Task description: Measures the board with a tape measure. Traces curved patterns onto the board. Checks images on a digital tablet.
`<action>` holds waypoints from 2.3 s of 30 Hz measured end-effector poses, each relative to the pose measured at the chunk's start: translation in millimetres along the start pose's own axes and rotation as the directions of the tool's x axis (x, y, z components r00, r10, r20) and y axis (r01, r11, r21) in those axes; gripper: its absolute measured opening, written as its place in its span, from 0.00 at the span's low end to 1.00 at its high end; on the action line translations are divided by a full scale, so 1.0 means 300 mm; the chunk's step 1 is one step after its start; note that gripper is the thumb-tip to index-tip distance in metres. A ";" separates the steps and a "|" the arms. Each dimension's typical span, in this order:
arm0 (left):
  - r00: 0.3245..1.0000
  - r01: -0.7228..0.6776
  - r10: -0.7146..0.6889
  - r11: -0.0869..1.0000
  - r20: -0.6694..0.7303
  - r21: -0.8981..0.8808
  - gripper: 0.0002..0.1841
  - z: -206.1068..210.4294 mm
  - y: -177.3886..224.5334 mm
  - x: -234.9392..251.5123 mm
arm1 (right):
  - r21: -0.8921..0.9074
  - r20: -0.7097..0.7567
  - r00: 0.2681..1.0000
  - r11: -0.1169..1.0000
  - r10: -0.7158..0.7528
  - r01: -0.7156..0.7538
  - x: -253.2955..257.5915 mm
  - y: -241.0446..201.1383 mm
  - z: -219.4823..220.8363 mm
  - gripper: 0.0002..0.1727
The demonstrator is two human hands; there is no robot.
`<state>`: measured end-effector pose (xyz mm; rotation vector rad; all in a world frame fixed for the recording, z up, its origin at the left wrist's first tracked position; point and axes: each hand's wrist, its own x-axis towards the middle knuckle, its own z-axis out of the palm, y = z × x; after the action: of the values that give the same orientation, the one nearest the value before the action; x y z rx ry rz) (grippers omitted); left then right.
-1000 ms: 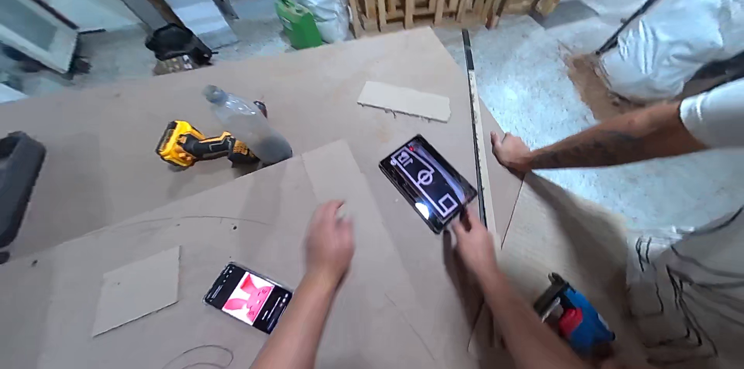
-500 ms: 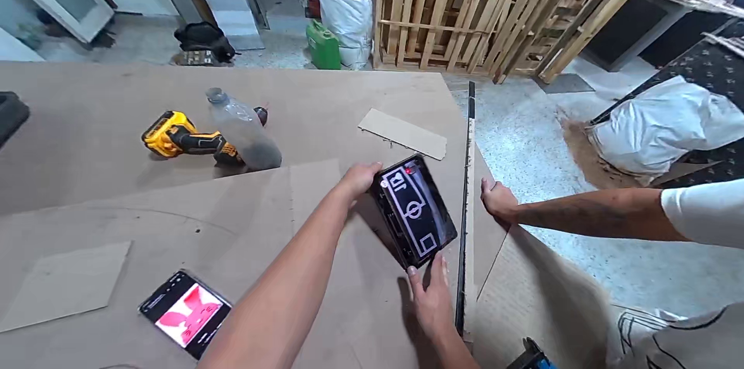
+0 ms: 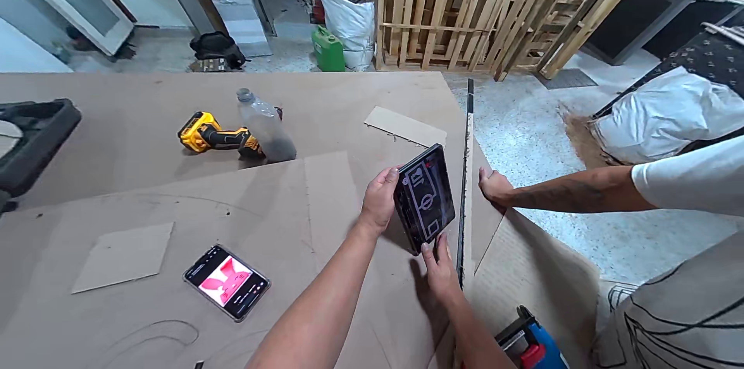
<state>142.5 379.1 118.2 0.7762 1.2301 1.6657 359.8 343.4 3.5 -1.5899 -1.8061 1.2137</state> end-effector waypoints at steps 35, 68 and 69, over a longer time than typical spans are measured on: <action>0.873 0.475 -0.179 0.517 -0.453 0.712 0.16 -0.573 0.005 -0.796 | -0.057 0.239 0.869 0.887 -0.433 0.457 -0.546 -0.032 -0.079 0.22; 0.803 0.592 -0.346 0.364 -0.486 0.719 0.22 -0.425 -0.055 -0.815 | -0.038 0.115 0.977 0.982 -0.178 0.183 -0.594 -0.016 -0.117 0.29; 0.802 0.593 -0.341 0.354 -0.490 0.723 0.24 -0.417 -0.052 -0.809 | -0.029 0.119 0.980 0.986 -0.161 0.165 -0.593 -0.013 -0.121 0.28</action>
<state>135.6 109.8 70.4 0.6394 2.2952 0.5594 429.1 186.8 63.8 -1.3850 -2.0013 1.2242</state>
